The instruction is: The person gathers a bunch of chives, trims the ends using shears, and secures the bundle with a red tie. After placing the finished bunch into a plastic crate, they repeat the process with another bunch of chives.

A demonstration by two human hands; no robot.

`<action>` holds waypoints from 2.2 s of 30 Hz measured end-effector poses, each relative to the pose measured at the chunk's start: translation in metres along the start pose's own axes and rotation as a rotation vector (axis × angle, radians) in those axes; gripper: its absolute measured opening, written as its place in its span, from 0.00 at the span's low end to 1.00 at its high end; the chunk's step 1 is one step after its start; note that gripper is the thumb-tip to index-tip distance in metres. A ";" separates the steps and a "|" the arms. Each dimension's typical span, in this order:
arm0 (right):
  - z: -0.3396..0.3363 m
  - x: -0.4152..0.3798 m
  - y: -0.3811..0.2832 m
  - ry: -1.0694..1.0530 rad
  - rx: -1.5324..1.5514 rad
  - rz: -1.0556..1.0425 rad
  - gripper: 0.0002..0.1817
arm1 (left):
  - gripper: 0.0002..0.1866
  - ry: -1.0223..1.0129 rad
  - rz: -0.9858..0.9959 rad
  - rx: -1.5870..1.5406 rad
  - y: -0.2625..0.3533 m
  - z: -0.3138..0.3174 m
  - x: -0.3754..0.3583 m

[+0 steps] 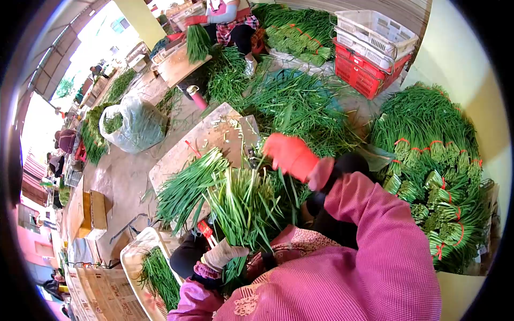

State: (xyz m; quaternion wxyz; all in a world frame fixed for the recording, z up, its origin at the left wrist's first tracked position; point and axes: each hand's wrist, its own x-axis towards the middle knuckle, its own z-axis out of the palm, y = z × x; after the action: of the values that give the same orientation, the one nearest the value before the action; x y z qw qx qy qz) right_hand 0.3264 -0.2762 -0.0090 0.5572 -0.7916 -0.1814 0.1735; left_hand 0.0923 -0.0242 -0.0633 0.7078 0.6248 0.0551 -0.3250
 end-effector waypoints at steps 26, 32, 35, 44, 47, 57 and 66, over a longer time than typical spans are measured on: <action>-0.038 -0.038 -0.023 0.171 -0.382 -0.016 0.07 | 0.47 0.787 -0.150 1.172 0.018 0.015 -0.037; 0.020 -0.065 -0.048 -0.063 -0.221 -0.512 0.15 | 0.48 0.826 -0.152 1.223 0.038 0.029 -0.035; 0.058 -0.075 -0.036 0.030 -0.461 -0.715 0.15 | 0.48 0.849 -0.079 1.289 0.045 0.037 -0.034; -0.009 -0.043 -0.019 0.156 0.108 -0.198 0.11 | 0.41 1.041 0.127 1.583 0.038 0.027 -0.053; -0.016 -0.055 -0.053 -0.108 0.008 -0.180 0.13 | 0.41 1.044 0.158 1.664 0.038 0.022 -0.055; 0.003 -0.057 -0.037 -0.431 0.090 -0.092 0.16 | 0.28 0.988 0.370 1.817 0.034 0.008 -0.059; 0.048 -0.054 -0.048 -0.778 -0.032 0.199 0.22 | 0.27 0.810 0.528 1.966 0.041 -0.007 -0.051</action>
State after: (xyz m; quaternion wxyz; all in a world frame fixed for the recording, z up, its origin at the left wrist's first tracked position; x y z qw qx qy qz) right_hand 0.2515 -0.2478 0.0245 0.4151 -0.6892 -0.3039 0.5103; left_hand 0.0766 0.0025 -0.0049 -0.1231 0.9693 -0.1355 0.1643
